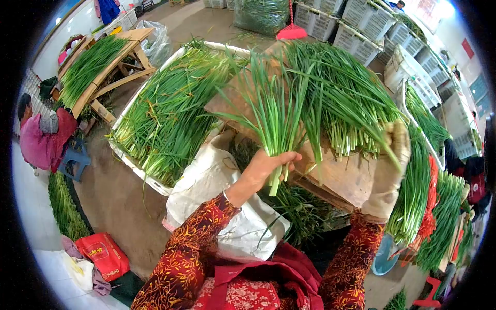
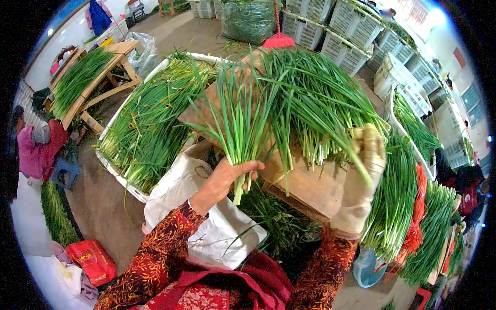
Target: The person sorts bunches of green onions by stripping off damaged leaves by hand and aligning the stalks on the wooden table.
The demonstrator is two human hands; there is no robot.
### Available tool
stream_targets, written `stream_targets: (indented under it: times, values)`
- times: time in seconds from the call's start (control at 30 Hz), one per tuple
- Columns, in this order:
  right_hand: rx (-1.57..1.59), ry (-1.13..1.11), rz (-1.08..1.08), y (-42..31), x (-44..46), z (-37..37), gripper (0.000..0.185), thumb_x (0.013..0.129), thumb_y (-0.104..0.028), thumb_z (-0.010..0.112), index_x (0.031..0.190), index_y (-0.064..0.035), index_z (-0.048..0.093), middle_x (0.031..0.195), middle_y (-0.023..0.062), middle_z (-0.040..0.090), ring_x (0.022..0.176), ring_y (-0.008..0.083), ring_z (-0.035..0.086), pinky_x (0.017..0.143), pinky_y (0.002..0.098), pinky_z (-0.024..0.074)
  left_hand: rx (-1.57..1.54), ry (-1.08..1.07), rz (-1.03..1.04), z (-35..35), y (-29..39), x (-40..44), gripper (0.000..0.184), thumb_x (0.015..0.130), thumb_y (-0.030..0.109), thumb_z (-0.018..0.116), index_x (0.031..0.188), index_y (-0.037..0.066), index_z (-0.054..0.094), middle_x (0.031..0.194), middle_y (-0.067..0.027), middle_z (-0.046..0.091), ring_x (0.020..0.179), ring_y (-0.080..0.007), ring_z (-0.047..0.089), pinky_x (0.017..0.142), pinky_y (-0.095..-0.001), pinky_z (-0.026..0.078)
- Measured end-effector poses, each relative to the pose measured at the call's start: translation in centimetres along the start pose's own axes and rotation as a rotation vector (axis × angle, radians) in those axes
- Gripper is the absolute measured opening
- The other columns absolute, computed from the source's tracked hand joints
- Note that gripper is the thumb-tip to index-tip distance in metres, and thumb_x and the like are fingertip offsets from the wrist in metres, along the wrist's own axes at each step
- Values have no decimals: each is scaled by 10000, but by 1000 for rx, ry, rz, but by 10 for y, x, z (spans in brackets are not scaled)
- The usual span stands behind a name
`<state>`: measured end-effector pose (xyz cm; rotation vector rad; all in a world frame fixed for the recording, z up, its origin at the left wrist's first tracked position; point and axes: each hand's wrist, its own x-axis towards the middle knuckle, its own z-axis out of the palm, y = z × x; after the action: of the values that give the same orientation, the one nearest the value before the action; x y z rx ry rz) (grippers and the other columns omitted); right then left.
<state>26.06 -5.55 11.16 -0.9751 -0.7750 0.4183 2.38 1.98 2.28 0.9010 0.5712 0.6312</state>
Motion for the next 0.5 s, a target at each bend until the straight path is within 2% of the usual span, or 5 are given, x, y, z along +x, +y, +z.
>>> stream_targets:
  times: [0.13, 0.3, 0.37, 0.4, 0.5]
  values:
    - [178, 98, -28, -35, 4, -8, 160, 867, -177, 556, 962, -49, 572, 807, 13, 557, 603, 61, 470, 548, 198, 426, 27, 28, 23, 5, -1, 1, 300, 805, 211, 638, 1016, 26, 532, 851, -60, 618, 662, -87, 568, 437, -195, 441]
    - [-1289, -371, -185, -14, -9, -23, 74, 795, -65, 598, 849, -112, 617, 839, 9, 618, 711, 124, 579, 620, 245, 481, 64, 10, 35, 9, -1, -1, 319, 802, 206, 639, 1036, 19, 530, 833, -58, 619, 640, -87, 564, 441, -196, 438]
    - [-1044, -343, 123, -15, -28, 6, 74, 807, -63, 590, 874, -86, 611, 857, 30, 618, 755, 137, 587, 675, 225, 479, 103, 43, 54, 18, 4, -4, 307, 797, 191, 643, 1025, 16, 537, 805, -54, 619, 625, -89, 564, 437, -199, 438]
    - [-829, -373, 81, -14, -37, 20, 107, 809, -97, 600, 914, -85, 617, 877, 51, 623, 770, 144, 587, 681, 244, 485, 101, 42, 54, 20, 2, -4, 307, 797, 191, 643, 1025, 16, 537, 805, -54, 619, 625, -89, 564, 437, -199, 438]
    - [-804, -568, 326, -1, -55, 55, 235, 782, -217, 642, 971, -80, 612, 887, 79, 641, 795, 176, 595, 705, 271, 478, 141, 22, 92, 24, -4, -3, 280, 789, 162, 645, 1003, 11, 546, 798, -58, 624, 609, -98, 567, 422, -204, 433]
